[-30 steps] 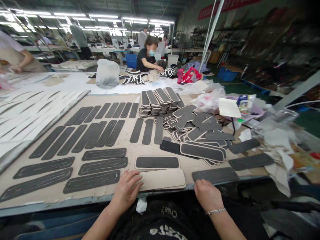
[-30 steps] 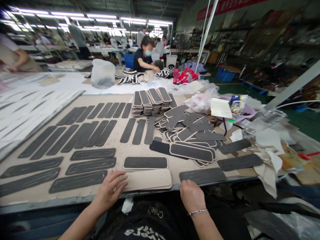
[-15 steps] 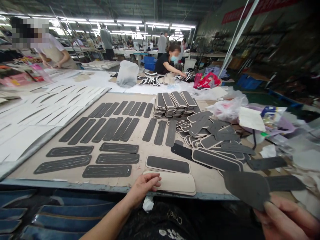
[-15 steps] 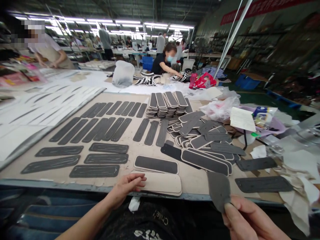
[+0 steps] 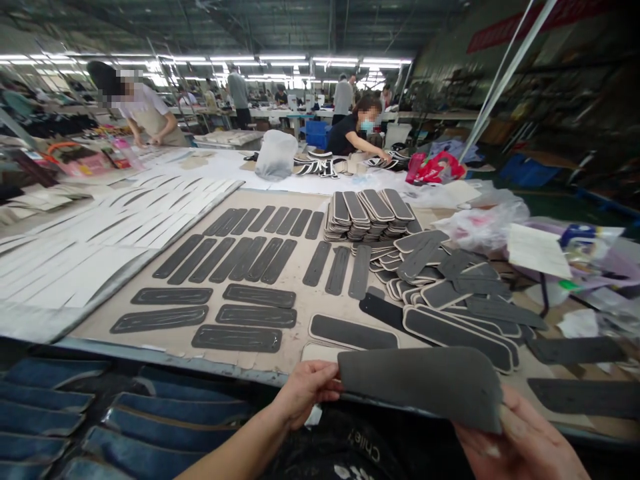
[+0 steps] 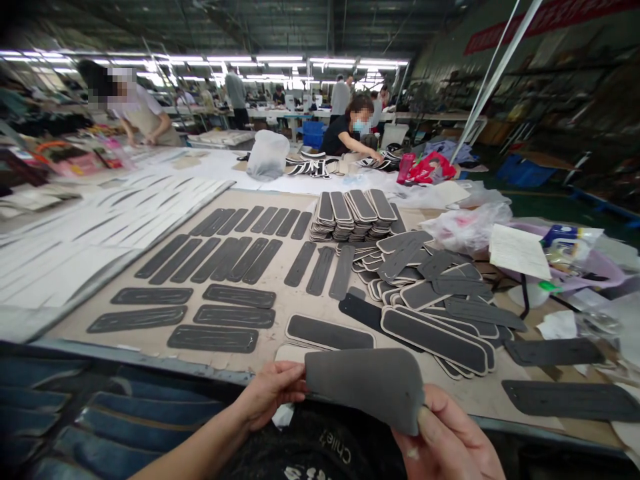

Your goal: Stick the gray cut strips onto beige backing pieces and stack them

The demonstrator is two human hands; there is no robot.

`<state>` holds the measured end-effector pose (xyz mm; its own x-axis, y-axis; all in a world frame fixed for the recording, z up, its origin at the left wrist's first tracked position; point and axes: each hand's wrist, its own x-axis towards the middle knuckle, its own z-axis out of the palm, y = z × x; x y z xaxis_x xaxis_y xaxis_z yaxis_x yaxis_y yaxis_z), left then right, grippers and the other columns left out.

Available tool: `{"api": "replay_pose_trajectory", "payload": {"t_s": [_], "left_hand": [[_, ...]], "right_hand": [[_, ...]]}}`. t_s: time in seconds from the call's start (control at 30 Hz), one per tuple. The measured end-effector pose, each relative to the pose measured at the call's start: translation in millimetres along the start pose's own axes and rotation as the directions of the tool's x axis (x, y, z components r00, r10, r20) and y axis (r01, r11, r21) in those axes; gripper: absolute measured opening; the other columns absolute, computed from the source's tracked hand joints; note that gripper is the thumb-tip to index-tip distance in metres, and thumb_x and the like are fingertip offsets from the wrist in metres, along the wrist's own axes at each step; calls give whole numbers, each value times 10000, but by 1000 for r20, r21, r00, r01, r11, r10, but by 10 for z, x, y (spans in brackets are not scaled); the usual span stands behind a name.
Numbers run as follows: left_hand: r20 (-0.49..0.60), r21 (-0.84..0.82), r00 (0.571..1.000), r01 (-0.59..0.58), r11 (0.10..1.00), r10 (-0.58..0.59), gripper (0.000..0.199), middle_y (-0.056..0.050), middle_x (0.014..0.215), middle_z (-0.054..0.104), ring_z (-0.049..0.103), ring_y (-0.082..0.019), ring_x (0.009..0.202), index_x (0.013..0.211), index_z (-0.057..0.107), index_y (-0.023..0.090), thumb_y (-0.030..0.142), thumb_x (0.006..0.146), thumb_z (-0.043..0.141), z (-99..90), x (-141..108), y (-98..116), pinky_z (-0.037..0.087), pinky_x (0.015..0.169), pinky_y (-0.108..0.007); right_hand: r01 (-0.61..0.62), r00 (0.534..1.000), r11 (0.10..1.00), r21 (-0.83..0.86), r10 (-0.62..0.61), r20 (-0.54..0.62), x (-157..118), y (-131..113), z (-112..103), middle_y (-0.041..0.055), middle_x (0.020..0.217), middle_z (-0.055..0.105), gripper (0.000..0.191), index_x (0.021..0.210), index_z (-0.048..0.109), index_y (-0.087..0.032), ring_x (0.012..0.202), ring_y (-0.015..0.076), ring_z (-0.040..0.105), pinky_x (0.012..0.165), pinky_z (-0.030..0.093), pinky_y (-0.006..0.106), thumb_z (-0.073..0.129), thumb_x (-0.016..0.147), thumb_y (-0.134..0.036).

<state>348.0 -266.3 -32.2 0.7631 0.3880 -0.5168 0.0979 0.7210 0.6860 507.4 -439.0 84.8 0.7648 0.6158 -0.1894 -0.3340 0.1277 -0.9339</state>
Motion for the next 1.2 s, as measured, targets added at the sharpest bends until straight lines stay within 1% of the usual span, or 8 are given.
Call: {"api": "replay_pose_trajectory", "payload": {"t_s": [0.13, 0.33, 0.4, 0.53, 0.63, 0.8, 1.03, 1.2], "left_hand": [[-127, 57, 988, -80, 995, 87, 295, -30, 665, 615, 549, -98, 607, 748, 636, 111, 373, 637, 715, -104, -20, 6, 411, 574, -194], [-170, 394, 943, -202, 897, 287, 259, 24, 584, 496, 423, -79, 554, 658, 581, 135, 384, 726, 609, -334, -135, 131, 342, 545, -180], [-185, 489, 926, -204, 848, 329, 275, 33, 566, 460, 397, -81, 548, 644, 564, 142, 401, 732, 591, -401, -175, 167, 326, 535, -179], [-240, 625, 907, -129, 770, 346, 307, 41, 546, 431, 373, -90, 531, 633, 551, 156, 455, 692, 594, -512, -207, 200, 311, 515, -188], [-261, 721, 888, -81, 688, 378, 337, 34, 550, 453, 395, -104, 545, 605, 551, 162, 493, 650, 598, -571, -161, 213, 320, 527, -198], [-276, 789, 874, -32, 613, 400, 362, 34, 515, 464, 420, -117, 525, 575, 554, 171, 527, 641, 562, -606, 5, 229, 330, 519, -202], [-273, 829, 888, 21, 559, 371, 324, 29, 515, 536, 483, -124, 522, 608, 616, 164, 478, 661, 560, -696, 205, 170, 347, 512, -199], [-291, 794, 910, 59, 605, 294, 308, 45, 465, 496, 444, -103, 427, 642, 598, 164, 455, 703, 516, -712, 255, 101, 323, 436, -197]], "right_hand": [[-8, 999, 1000, -22, 7, -38, 51, 97, -20, 26, 663, 530, 138, 732, 638, -213, 554, 112, 447, 458, 414, 230, 688, 643, -305], [-39, 999, 998, -42, 40, 15, 102, 523, -368, 14, 684, 492, 181, 791, 614, -184, 589, 115, 402, 504, 374, 240, 565, 760, -355], [-49, 999, 988, -150, 46, -18, 101, 701, -473, -3, 649, 480, 223, 761, 604, -184, 582, 116, 398, 510, 353, 241, 558, 761, -402], [-100, 994, 837, -538, 62, -88, 139, 1015, -610, -31, 574, 476, 292, 658, 592, -185, 571, 121, 417, 550, 343, 240, 590, 729, -468], [-80, 996, 723, -686, 32, -82, 224, 1142, -637, -11, 636, 570, 328, 665, 621, -198, 636, 155, 495, 610, 382, 249, 558, 733, -513], [-22, 996, 593, -805, -57, -69, 430, 1204, -623, -1, 592, 607, 400, 629, 629, -205, 593, 166, 543, 581, 401, 255, 494, 748, -562], [-53, 997, 437, -898, -28, -73, 614, 1269, -693, -26, 514, 581, 389, 572, 601, -216, 533, 148, 533, 534, 366, 247, 487, 748, -544], [-94, 996, 391, -916, 37, -87, 623, 1288, -706, -33, 521, 571, 399, 585, 587, -224, 545, 148, 528, 544, 362, 250, 467, 751, -567]]}}
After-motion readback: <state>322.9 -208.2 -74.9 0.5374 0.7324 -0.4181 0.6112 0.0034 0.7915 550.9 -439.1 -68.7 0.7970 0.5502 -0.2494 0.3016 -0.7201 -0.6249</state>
